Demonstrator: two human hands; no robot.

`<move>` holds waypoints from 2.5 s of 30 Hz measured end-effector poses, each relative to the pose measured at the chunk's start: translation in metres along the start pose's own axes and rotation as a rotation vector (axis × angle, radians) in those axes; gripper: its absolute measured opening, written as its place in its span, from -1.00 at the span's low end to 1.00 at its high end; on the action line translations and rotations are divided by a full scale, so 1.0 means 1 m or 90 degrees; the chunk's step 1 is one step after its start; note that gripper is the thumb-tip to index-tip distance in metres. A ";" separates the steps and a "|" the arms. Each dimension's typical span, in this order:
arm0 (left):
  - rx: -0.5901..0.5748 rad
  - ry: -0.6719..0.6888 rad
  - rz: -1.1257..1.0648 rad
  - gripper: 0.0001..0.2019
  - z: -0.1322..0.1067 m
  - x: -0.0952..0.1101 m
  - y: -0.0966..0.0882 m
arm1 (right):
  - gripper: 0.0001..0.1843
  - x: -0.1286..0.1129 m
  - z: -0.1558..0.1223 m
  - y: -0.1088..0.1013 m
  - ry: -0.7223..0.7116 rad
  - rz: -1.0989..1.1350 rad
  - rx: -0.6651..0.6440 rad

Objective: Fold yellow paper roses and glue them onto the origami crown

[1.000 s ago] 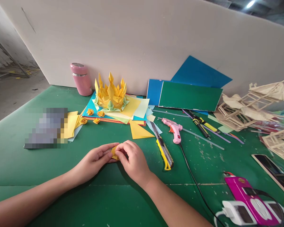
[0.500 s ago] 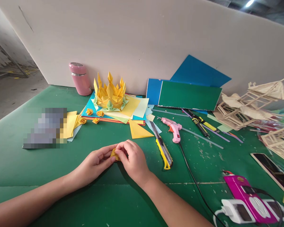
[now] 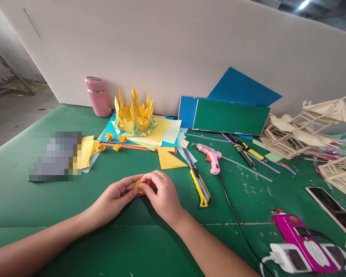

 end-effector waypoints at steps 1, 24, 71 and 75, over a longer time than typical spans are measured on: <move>0.005 -0.010 -0.026 -0.56 0.000 0.000 0.000 | -0.88 0.000 0.000 0.000 -0.006 0.004 0.002; 0.013 -0.006 -0.061 -0.68 0.001 0.003 0.002 | -0.87 -0.002 -0.001 -0.001 0.006 0.026 0.040; 0.011 0.010 0.075 -0.79 0.000 0.000 -0.001 | -0.89 -0.001 -0.002 0.000 -0.005 0.002 0.043; 0.009 -0.003 0.070 -0.75 0.001 -0.002 -0.002 | -0.89 -0.001 -0.003 0.000 0.040 0.040 0.049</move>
Point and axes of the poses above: each hand's wrist, its own z-axis towards the middle knuckle, its own y-axis out of the palm, x = y × z, the point moved 2 cm from there along z, towards the middle knuckle, and after that the axes turned 7 degrees about -z, right-handed, at the moved point
